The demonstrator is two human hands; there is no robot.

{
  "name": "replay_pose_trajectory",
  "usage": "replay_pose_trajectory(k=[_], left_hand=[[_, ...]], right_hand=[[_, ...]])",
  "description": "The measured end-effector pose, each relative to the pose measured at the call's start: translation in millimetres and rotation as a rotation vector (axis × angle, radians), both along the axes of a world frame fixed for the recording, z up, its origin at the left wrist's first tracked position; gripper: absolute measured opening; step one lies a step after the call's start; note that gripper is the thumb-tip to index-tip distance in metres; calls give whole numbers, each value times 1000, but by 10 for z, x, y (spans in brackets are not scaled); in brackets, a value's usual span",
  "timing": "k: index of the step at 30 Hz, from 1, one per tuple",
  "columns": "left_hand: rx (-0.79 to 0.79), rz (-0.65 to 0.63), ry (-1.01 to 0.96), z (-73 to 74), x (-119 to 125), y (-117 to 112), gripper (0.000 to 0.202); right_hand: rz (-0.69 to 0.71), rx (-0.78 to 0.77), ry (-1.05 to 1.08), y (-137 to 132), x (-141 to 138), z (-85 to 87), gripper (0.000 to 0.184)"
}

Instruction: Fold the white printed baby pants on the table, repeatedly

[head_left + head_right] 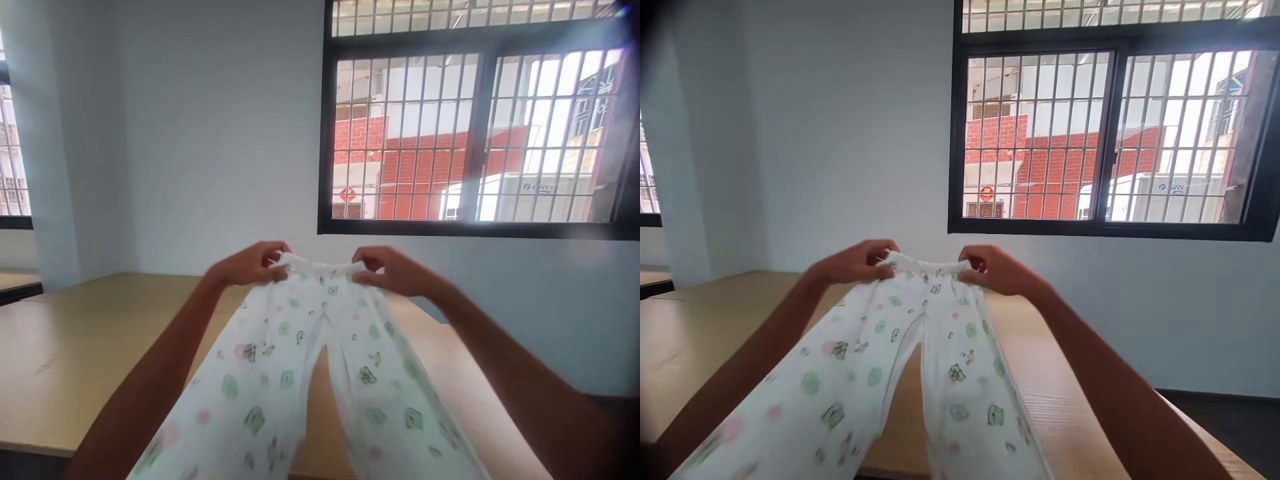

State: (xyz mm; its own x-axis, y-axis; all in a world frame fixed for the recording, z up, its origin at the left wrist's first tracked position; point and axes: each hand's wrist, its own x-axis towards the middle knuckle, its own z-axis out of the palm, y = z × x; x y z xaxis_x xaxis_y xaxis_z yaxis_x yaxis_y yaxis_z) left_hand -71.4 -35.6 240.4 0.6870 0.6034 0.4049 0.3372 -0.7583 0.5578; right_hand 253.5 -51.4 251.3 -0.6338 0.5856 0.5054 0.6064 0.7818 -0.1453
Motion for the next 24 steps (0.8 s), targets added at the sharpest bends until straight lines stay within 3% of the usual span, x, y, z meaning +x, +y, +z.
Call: replay_pose_trajectory(k=[2,3,5,7,10,12,15,18,20,22,24], left_hand=[[-32,164,74,-460,112,460,47],[-31,267,143,-704,159,636,60],[-35,341,358,-1158,224,824,73],[-35,314,459,-1501,275,767,63],[-28,139,429,-1790,452,272,43],[-21,23,404,-1905,687,-202,46],[48,-98,387,-2111,1078,-815,63],[92,-131,397,-2347,1202,-1075,55],[58,-33,335,-2457,1036,-1084,72],[-12,110,237,-2515,701,-1057,90],[-92,222,174,-2540,283,-1049,82]], right_hand=[[-166,-66,-61,487,56,-498,16],[-199,-87,-83,674,79,-774,23],[-216,-107,-122,912,106,-1317,41],[-184,-123,-155,1002,104,-1772,43],[-123,-144,-182,1039,64,-2202,35],[-114,-151,-187,1080,37,-2335,35],[-151,-155,-194,1153,43,-2395,36],[-224,-153,-212,1145,108,-2374,37],[-281,-153,-229,1057,164,-2342,37],[-325,-151,-244,882,207,-2302,36],[-346,-140,-263,611,229,-2251,36]])
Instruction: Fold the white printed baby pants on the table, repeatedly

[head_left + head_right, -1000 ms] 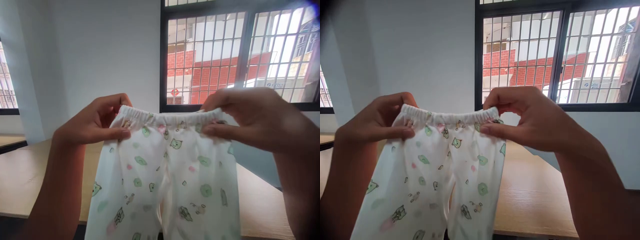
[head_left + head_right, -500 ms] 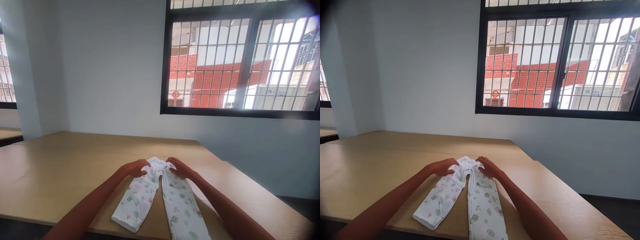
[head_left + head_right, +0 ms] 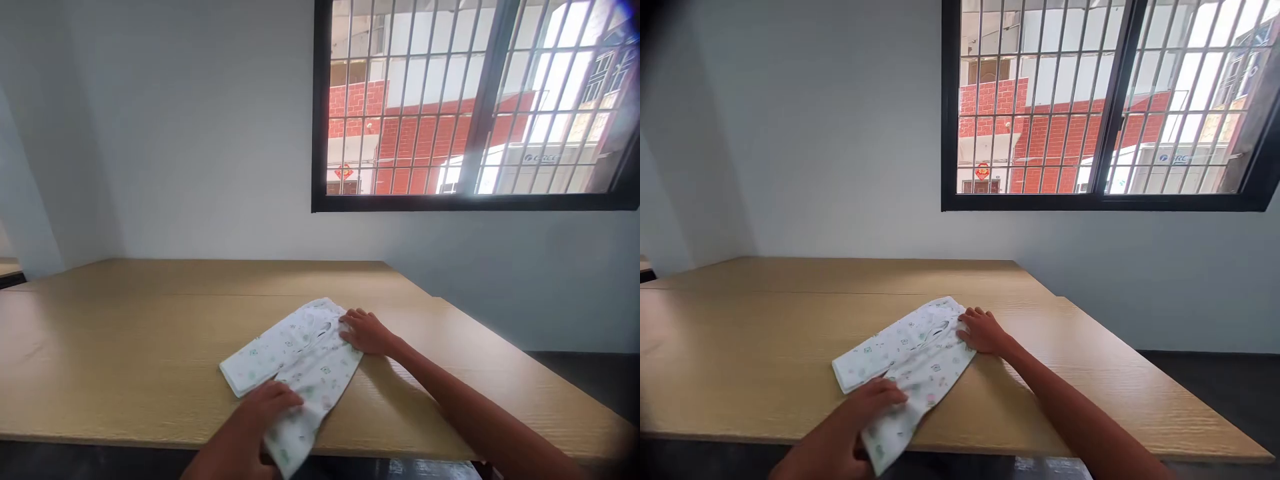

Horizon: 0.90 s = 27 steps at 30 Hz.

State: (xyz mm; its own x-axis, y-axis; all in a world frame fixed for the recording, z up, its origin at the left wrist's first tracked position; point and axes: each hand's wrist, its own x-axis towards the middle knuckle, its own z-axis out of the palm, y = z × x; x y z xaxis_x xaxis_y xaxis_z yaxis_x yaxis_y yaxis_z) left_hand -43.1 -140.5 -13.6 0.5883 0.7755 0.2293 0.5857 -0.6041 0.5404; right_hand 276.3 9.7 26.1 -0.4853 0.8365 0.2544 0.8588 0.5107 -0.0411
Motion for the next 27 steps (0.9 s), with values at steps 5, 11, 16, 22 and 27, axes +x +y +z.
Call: replay_pose_trajectory(k=[5,11,16,22,27], left_hand=[[-59,141,-135,-54,-907,-24,54],[-155,113,-302,-83,-1378,-96,15],[-239,276,-285,206,-1380,-226,20],[-158,182,-317,773,-1025,418,32],[-205,340,-329,593,-530,1376,29]], right_hand=[[59,-16,-44,-954,32,177,38],[145,-130,64,-1698,253,16,76],[267,40,285,-1785,410,-366,45],[31,-60,621,-1646,319,-109,19],[-120,-286,821,-1199,260,143,34]])
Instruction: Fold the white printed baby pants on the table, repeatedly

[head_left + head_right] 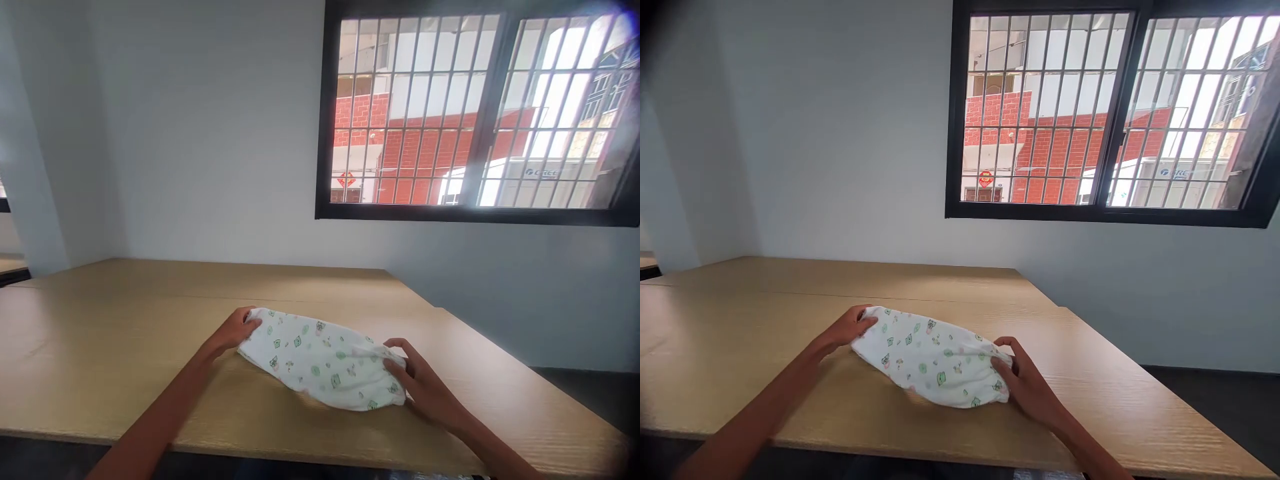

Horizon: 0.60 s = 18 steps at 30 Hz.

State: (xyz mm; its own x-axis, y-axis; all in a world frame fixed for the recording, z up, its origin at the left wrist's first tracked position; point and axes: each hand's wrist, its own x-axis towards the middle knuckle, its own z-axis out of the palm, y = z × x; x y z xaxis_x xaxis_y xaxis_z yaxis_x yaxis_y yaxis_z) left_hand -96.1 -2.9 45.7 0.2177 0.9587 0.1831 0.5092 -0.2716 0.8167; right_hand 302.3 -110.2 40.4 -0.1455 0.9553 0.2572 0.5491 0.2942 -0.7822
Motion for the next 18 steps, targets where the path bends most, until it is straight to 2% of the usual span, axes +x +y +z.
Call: replay_pose_trajectory(k=[2,4,6,11,15,18], left_hand=[[11,71,108,-167,111,223,21],[35,107,188,-285,130,313,16],[50,117,224,-335,81,305,15],[42,137,331,-341,-97,152,9],[19,172,468,-359,-157,31,38],[75,251,616,-308,-48,-102,49]], right_hand=[[-63,7,-19,208,35,-9,33],[-119,58,-89,386,74,-41,29],[-134,108,-160,520,95,-66,24],[-123,183,-304,702,81,-71,20],[-115,198,-378,763,71,-89,20],[-145,234,-420,763,44,-105,25]])
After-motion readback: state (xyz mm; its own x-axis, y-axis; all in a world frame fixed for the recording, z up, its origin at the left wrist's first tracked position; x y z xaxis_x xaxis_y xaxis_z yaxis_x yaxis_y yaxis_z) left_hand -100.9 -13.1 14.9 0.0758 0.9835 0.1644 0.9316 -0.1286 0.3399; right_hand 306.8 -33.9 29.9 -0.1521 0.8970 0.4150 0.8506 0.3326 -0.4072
